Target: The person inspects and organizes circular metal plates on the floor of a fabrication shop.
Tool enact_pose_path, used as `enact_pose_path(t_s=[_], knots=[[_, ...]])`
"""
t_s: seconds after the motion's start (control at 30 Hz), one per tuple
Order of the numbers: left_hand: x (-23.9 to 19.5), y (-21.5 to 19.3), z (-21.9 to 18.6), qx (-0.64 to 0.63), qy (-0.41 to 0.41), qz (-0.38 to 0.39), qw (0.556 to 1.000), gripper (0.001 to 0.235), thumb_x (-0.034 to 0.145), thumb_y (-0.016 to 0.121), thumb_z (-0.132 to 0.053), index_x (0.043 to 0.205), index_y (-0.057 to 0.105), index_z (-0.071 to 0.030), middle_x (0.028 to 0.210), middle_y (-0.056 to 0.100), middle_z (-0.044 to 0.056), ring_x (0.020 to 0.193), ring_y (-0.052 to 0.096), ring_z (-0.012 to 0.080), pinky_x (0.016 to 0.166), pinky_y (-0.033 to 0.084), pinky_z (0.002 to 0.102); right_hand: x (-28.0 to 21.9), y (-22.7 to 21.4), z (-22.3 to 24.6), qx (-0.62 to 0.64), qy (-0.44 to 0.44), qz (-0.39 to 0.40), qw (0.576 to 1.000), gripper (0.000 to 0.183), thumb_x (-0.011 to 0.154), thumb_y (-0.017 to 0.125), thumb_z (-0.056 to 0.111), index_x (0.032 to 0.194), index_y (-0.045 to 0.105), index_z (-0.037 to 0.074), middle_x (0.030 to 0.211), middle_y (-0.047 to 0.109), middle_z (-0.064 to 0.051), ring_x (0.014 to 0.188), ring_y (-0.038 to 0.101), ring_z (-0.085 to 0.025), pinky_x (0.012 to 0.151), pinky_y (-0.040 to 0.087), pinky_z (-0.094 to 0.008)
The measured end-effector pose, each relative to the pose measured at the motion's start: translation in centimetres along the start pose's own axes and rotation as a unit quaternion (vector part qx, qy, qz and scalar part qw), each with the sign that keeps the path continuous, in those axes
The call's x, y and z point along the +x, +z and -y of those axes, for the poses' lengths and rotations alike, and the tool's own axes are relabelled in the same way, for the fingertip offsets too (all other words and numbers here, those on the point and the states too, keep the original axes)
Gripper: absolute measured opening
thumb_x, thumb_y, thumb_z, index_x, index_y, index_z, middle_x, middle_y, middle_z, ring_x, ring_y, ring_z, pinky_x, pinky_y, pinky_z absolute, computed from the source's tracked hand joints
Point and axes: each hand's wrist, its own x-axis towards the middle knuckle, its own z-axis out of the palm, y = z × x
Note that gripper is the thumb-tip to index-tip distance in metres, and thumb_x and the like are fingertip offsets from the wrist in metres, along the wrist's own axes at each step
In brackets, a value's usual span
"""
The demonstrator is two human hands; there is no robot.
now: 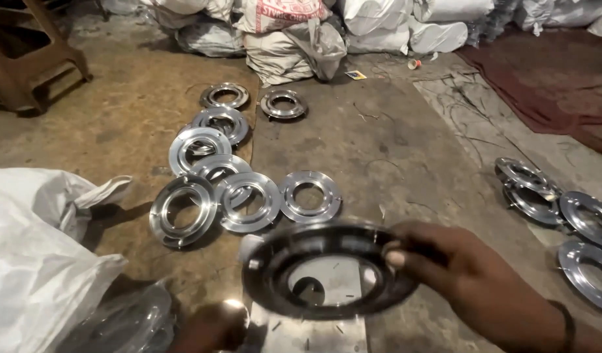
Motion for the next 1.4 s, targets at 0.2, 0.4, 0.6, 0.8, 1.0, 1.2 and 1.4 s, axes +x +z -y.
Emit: enact_pose_path(t_s=[0.2,0.4,0.6,0.8,1.0,1.2,1.4], knots=[[-8.7,12.1,-8.4,0.01,0.059,0.086,0.994,0.08,0.088,0.052,-0.066,0.129,0.065,0.002,0.121,0.074,0.022,0.108,0.07,0.0326,0.085,0.059,0.044,-0.4,0.3,2.1,-0.19,-0.448,0.159,0.859,0.021,0.098,0.068,0.022,0.108,0.074,0.005,0.111,0.074,-0.008,0.11,0.07,-0.022,0.101,0.051,-0.043],[-8.7,13.2,-8.1,0.142,0.194,0.036,0.97,0.058,0.09,0.065,-0.048,0.121,0.066,0.002,0.107,0.071,0.013,0.096,0.066,0.0227,0.083,0.052,0.034,-0.9,0.0,0.7,-0.277,-0.499,0.145,0.808,0.012,0.09,0.076,0.021,0.1,0.076,0.014,0.129,0.067,-0.008,0.13,0.055,-0.03,0.103,0.049,-0.044],[-8.9,14.3,-8.4,0.149,0.419,0.024,0.895,0.042,0.083,0.078,-0.033,0.11,0.071,-0.002,0.086,0.07,0.013,0.077,0.066,0.0186,0.07,0.053,0.032,1.0,-2.8,-3.6,-0.091,-0.306,-0.033,0.947,0.051,0.085,0.075,0.018,0.132,0.058,0.008,0.134,0.051,-0.015,0.127,0.055,-0.032,0.107,0.048,-0.045],[-11.3,17.6,-8.7,0.162,0.402,0.007,0.901,0.052,0.079,0.08,-0.029,0.123,0.069,-0.004,0.086,0.073,0.012,0.075,0.069,0.0166,0.068,0.055,0.031,0.9,0.5,-0.3,0.128,-0.005,-0.064,0.99,0.056,0.086,0.078,0.033,0.126,0.057,0.001,0.107,0.061,-0.019,0.095,0.063,-0.03,0.08,0.048,-0.04],[-12.6,19.4,-9.2,0.08,0.343,0.046,0.935,0.071,0.073,0.086,-0.01,0.138,0.057,-0.011,0.094,0.076,0.014,0.077,0.075,0.0183,0.068,0.062,0.035,0.0,2.6,1.9,0.137,-0.003,-0.136,0.981,0.045,0.074,0.085,0.034,0.099,0.073,-0.002,0.07,0.072,-0.01,0.057,0.067,-0.018,0.052,0.052,-0.033],[-14.5,19.0,-9.2,0.157,0.384,0.023,0.91,0.056,0.078,0.086,-0.006,0.129,0.062,-0.007,0.07,0.073,0.013,0.058,0.068,0.0173,0.049,0.049,0.029,-0.7,2.6,1.3,0.21,-0.094,-0.062,0.971,0.045,0.077,0.087,0.024,0.109,0.068,-0.001,0.071,0.077,-0.011,0.053,0.07,-0.017,0.045,0.054,-0.03],[-15.8,17.9,-9.5,0.199,0.433,-0.02,0.879,0.035,0.078,0.077,0.001,0.111,0.065,-0.002,0.064,0.074,0.015,0.054,0.069,0.0184,0.05,0.05,0.03,-1.4,3.8,3.9,0.267,-0.063,0.003,0.962,0.049,0.078,0.082,0.019,0.12,0.063,0.002,0.065,0.07,-0.009,0.049,0.065,-0.016,0.044,0.051,-0.029]])
